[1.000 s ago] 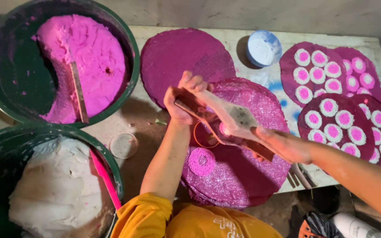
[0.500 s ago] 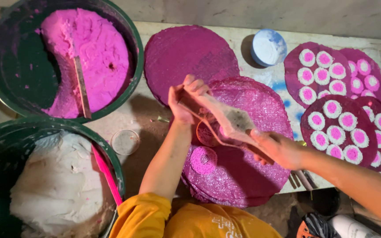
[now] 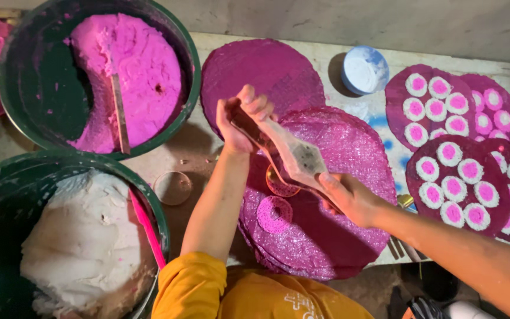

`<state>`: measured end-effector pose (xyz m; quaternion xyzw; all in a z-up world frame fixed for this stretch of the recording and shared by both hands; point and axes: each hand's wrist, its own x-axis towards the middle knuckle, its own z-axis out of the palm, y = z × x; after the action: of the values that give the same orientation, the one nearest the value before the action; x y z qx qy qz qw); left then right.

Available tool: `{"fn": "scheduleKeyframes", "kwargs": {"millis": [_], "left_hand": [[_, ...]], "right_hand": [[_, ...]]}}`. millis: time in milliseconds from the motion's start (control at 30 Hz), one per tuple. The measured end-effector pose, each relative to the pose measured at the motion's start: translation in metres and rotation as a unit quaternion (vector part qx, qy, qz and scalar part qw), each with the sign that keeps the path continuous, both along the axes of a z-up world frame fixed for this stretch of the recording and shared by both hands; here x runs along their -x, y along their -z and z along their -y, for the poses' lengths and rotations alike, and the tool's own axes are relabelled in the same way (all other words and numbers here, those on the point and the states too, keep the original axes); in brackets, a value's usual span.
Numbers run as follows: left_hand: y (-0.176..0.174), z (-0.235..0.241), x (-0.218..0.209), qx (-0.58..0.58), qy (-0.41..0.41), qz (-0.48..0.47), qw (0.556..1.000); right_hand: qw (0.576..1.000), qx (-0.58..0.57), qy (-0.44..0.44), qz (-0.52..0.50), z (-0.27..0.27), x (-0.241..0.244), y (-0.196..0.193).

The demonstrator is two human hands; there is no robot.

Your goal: The person prepares sweets by hand using a custom wooden mold tool and two different pastes. The person uses a spatula to spread pink paste into the mold, places the mold onto large purple discs, and then applies small white discs onto the shaped pink centers.

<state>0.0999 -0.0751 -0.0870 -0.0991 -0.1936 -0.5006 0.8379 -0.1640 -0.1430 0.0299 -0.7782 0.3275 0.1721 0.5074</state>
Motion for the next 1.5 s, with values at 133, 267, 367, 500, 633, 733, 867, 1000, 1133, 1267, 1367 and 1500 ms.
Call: {"fn": "scheduleKeyframes", "kwargs": {"millis": [133,267,367,500,633,733,867,1000,1133,1267,1367,1500], "left_hand": [[0.021,0.008,0.027,-0.027,0.001,-0.054,0.998],[0.008,0.032,0.04,-0.009,0.04,-0.096,0.995],[-0.014,0.034,0.035,-0.094,0.046,-0.001,0.994],[-0.013,0.008,0.036,-0.377,0.094,0.215,0.896],[0.004,-0.013,0.066,-0.469,0.163,0.392,0.774],[-0.007,-0.026,0.072,-0.486,0.104,0.441,0.747],[-0.036,-0.055,0.078,-0.543,-0.073,0.638,0.541],[-0.05,-0.077,0.102,-0.485,-0.273,0.736,0.385],[-0.047,-0.079,0.12,-0.489,-0.207,0.804,0.269],[-0.043,-0.079,0.12,-0.494,-0.226,0.793,0.274],[-0.046,-0.079,0.121,-0.491,-0.229,0.791,0.286],[-0.06,-0.054,0.114,-0.47,-0.25,0.783,0.323]], "right_hand": [[0.995,-0.011,0.012,-0.096,0.012,0.013,-0.01],[0.996,0.071,0.026,-0.053,0.033,0.029,-0.009],[0.998,0.051,0.035,0.0,0.044,0.037,0.007],[0.998,-0.007,0.049,0.043,0.053,0.056,0.014],[0.994,0.003,0.051,0.094,0.048,0.064,0.028],[0.99,0.022,0.088,0.112,0.041,0.064,0.037],[0.982,0.071,0.108,0.135,0.035,0.064,0.034],[0.944,0.036,0.104,0.312,0.009,0.065,0.031],[0.888,-0.02,0.18,0.423,-0.021,0.068,0.035],[0.841,-0.035,0.276,0.464,-0.042,0.08,0.032],[0.81,-0.038,0.316,0.493,-0.048,0.092,0.033],[0.771,-0.014,0.371,0.517,-0.056,0.12,0.041]]}}
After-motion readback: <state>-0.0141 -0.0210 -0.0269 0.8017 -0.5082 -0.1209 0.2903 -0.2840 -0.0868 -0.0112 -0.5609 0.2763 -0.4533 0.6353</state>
